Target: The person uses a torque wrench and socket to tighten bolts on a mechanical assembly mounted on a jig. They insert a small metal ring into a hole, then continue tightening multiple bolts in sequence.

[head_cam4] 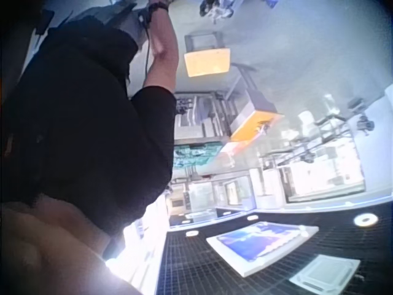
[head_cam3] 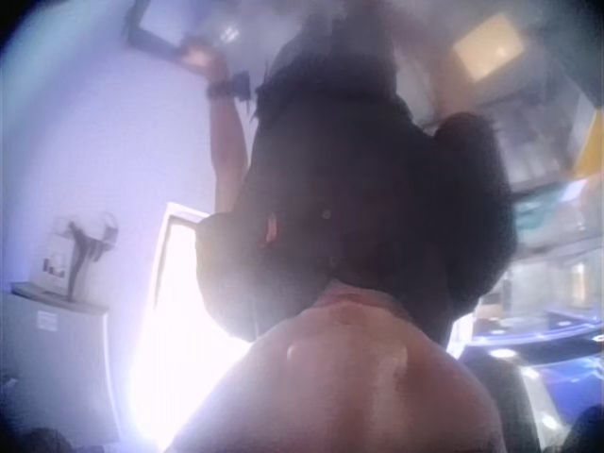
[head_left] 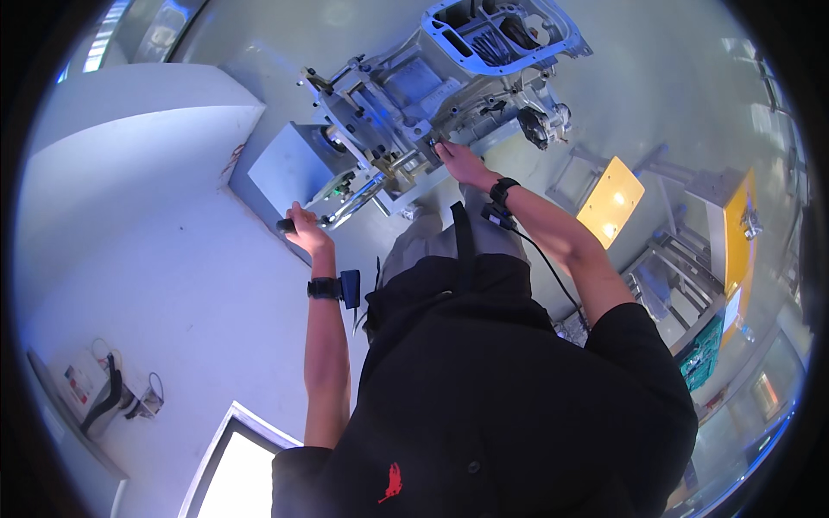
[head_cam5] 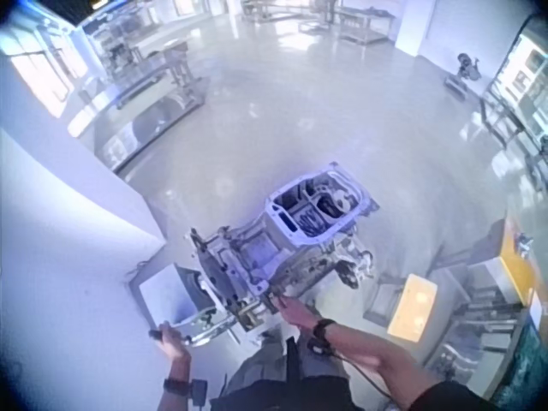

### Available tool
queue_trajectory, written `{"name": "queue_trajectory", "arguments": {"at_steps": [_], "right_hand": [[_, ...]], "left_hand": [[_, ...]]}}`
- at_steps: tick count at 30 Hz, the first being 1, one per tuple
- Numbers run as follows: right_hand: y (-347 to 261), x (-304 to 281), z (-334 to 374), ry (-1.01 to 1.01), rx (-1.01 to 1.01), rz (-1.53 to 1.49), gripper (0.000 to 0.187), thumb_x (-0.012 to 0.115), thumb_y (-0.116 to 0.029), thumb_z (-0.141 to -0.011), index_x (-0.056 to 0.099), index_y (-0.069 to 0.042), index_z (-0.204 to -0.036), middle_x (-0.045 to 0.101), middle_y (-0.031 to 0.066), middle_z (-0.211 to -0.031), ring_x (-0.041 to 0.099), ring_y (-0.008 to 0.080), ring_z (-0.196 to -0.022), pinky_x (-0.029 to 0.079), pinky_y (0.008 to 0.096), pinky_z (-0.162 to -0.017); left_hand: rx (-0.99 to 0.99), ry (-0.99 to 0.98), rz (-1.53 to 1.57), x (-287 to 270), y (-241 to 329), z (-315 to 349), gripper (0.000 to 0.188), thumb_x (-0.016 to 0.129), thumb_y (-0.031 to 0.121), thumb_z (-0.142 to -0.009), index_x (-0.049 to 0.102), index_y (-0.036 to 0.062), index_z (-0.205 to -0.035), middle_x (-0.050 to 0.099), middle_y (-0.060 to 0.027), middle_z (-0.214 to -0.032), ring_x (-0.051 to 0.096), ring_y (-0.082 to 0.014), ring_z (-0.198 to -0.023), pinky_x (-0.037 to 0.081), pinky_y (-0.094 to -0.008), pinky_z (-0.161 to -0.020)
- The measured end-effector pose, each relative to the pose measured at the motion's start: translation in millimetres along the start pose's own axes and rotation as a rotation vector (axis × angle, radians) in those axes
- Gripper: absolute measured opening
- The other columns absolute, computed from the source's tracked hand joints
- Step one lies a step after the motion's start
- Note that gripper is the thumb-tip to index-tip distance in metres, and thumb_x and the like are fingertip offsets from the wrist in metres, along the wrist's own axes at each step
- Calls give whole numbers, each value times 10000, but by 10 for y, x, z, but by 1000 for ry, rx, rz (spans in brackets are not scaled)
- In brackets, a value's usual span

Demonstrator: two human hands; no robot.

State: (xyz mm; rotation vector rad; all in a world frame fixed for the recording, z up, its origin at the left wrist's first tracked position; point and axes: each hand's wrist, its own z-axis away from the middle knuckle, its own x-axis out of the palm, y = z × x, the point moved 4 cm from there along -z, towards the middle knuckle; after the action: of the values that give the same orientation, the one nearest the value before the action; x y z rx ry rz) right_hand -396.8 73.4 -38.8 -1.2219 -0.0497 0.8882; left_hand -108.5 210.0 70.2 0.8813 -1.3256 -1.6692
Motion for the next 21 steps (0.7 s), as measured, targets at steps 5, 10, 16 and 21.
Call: {"name": "queue_trajectory", "arguments": {"at_steps": [5, 10, 16, 21], "right_hand": [[-289, -46, -2, -280, 560, -172, 477, 298, -409, -929, 526, 9, -904, 558, 176, -691, 545, 373, -680, 419, 429, -625], [-184, -294, 57, 127, -23, 75, 462, 287, -375, -934, 519, 23, -903, 583, 217, -779, 559, 386, -774, 419, 422, -683], [-14, -427, 222, 28, -21, -395, 268, 482, -258, -891, 502, 8, -917, 551, 196, -731, 566, 324, -690, 424, 373, -613], [-455, -1059, 584, 511, -311, 62, 244, 586, -226, -834, 561, 6, -905, 541, 129, -653, 536, 258, -579, 401, 319, -503]], "left_hand": [[35, -1, -26, -5, 34, -53, 312, 552, 116, -802, 345, 111, -569, 311, 31, -514, 301, -77, -478, 274, -245, -482], [30, -11, -30, 22, 60, -15, 329, 542, 115, -811, 328, 112, -561, 291, 30, -500, 287, -83, -475, 272, -251, -482], [18, 10, 1, -28, 34, 28, 315, 546, 116, -811, 340, 111, -572, 298, 32, -504, 305, -83, -476, 283, -250, -490], [-16, 52, 66, -102, -75, 67, 307, 557, 118, -807, 355, 110, -576, 317, 31, -517, 314, -77, -478, 279, -245, -473]]}}
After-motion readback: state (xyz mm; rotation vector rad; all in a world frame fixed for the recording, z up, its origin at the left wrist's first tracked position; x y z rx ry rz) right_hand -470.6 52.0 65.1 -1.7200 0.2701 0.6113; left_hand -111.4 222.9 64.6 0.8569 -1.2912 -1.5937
